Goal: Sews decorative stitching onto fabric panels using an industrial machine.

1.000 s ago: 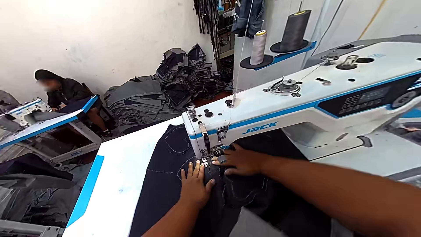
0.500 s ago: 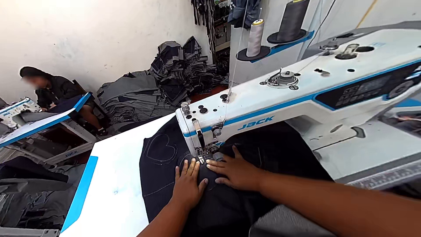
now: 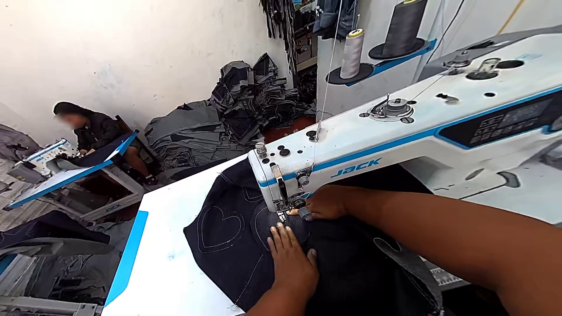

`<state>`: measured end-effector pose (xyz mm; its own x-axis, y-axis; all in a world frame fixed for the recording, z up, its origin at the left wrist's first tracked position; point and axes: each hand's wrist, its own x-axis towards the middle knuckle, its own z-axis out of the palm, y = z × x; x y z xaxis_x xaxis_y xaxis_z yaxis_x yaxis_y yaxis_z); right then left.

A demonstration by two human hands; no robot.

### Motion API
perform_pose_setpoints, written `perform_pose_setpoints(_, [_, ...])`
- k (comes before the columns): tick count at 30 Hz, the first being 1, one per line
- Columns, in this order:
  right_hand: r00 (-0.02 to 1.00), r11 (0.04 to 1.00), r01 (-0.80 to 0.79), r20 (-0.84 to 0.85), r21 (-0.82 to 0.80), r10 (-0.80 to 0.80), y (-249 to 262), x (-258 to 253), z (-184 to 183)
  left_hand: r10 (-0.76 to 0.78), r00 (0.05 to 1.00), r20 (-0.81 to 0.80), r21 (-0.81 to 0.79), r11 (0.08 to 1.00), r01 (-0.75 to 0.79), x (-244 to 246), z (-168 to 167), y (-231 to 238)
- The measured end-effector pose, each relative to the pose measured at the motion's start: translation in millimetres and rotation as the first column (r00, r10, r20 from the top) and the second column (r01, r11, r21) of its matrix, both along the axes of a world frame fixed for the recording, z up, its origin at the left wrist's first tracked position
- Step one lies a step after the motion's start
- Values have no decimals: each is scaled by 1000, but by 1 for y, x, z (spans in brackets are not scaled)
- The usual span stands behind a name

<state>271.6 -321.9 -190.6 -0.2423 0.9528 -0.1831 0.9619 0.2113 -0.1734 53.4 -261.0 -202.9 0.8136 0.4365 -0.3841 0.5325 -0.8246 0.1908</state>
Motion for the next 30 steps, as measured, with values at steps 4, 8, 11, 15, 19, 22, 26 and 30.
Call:
perform_pose_setpoints(4, [997, 997, 71, 30, 29, -72, -5, -8, -9, -155, 986, 61, 42, 987, 153, -17, -12, 0])
perform_pose_setpoints(8, [957, 956, 291, -16, 33, -291, -24, -43, -23, -441, 886, 145, 11, 896, 444, -41, -17, 64])
perform_pose_setpoints(11, [873, 861, 484, 20, -156, -487, -31, -97, -11, -717, 673, 180, 8, 686, 728, -40, -22, 142])
perform_pose_setpoints(15, [724, 686, 670, 42, -285, -689, -15, -163, -4, -898, 427, 110, 41, 433, 900, -14, -20, 207])
perform_pose_setpoints(19, [703, 662, 694, 67, -284, -708, -9, -170, -5, -949, 301, 95, 84, 309, 947, 0, -23, 227])
perform_pose_setpoints(22, [721, 686, 677, 53, -266, -691, -9, -163, -6, -946, 305, 107, 74, 314, 947, 1, -20, 228])
perform_pose_setpoints(26, [750, 727, 649, 31, -225, -660, -8, -152, -5, -924, 348, 160, 116, 368, 923, -5, -23, 228])
perform_pose_setpoints(30, [806, 796, 582, -10, -167, -592, -8, -129, -6, -888, 426, 173, 165, 453, 876, -14, -25, 221])
